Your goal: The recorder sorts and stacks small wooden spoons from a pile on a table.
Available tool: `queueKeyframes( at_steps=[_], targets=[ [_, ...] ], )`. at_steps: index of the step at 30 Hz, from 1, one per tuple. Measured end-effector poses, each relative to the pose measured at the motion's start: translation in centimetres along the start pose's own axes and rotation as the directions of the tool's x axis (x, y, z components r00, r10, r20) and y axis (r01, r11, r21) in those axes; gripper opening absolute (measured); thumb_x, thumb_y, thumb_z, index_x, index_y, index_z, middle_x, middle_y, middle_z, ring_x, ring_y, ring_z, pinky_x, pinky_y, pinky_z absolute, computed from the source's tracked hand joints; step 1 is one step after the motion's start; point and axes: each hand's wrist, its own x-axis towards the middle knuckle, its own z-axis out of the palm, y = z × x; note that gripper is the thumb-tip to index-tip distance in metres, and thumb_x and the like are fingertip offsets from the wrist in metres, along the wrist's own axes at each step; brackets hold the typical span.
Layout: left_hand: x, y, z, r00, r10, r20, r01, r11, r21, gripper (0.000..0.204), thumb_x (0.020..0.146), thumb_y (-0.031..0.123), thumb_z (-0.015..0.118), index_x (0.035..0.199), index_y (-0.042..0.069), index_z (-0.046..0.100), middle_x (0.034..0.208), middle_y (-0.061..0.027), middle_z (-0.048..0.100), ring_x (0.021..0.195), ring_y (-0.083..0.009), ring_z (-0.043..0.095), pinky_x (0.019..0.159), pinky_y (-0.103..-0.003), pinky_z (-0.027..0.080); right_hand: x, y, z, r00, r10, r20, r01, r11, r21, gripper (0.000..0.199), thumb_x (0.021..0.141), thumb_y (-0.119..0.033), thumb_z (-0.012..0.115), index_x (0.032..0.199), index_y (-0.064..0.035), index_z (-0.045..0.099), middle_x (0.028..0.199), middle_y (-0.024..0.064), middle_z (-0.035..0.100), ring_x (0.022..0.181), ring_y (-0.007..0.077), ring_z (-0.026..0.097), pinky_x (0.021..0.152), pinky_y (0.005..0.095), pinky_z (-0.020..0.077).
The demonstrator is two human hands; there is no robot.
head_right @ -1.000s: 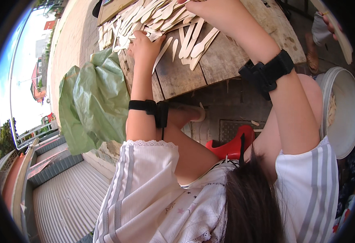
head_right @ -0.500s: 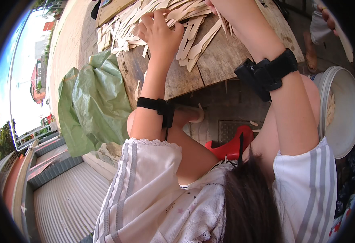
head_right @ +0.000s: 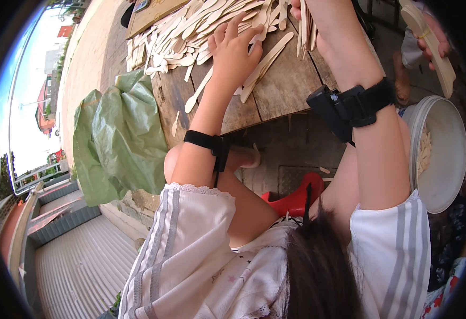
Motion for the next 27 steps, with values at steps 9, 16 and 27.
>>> queueKeyframes(
  at_steps=[9,16,27],
  targets=[
    [0.1,-0.3,-0.9,0.995,-0.092,-0.025,0.091,0.994,-0.059,0.020,0.071,0.026,0.073,0.078,0.012,0.060,0.087,0.0008,0.062,0.099,-0.0237,0.052,0.090,-0.042,0.031,-0.1,-0.2,0.3,0.999,-0.007,-0.043,0.008,1.000,0.012,0.007,0.085,-0.008,0.059,0.092,-0.0064,0.057,0.064,-0.0020,0.053,0.050,0.0051,0.050,0.043,0.0181,0.0389],
    [0.3,-0.7,-1.3,0.993,-0.122,-0.008,0.122,0.992,0.022,0.010,0.077,0.020,0.068,0.087,0.017,0.067,0.085,0.0026,0.063,0.092,-0.0205,0.054,0.085,-0.037,0.033,1.2,0.2,-0.9,0.997,-0.030,0.067,0.032,0.999,-0.033,0.022,0.078,-0.011,0.067,0.096,-0.0010,0.063,0.080,0.0056,0.066,0.060,0.0083,0.053,0.051,0.0240,0.0436],
    [2.5,-1.2,-5.0,0.903,-0.387,0.186,0.379,0.515,-0.769,0.017,0.086,0.016,0.066,0.096,0.002,0.063,0.081,0.0002,0.064,0.076,-0.0050,0.056,0.065,-0.021,0.044,-1.0,1.1,2.1,0.953,-0.089,0.290,0.303,0.337,-0.892,0.028,0.082,-0.020,0.066,0.105,-0.0026,0.064,0.084,0.0156,0.067,0.082,0.0250,0.066,0.074,0.0332,0.0487]
  ],
)
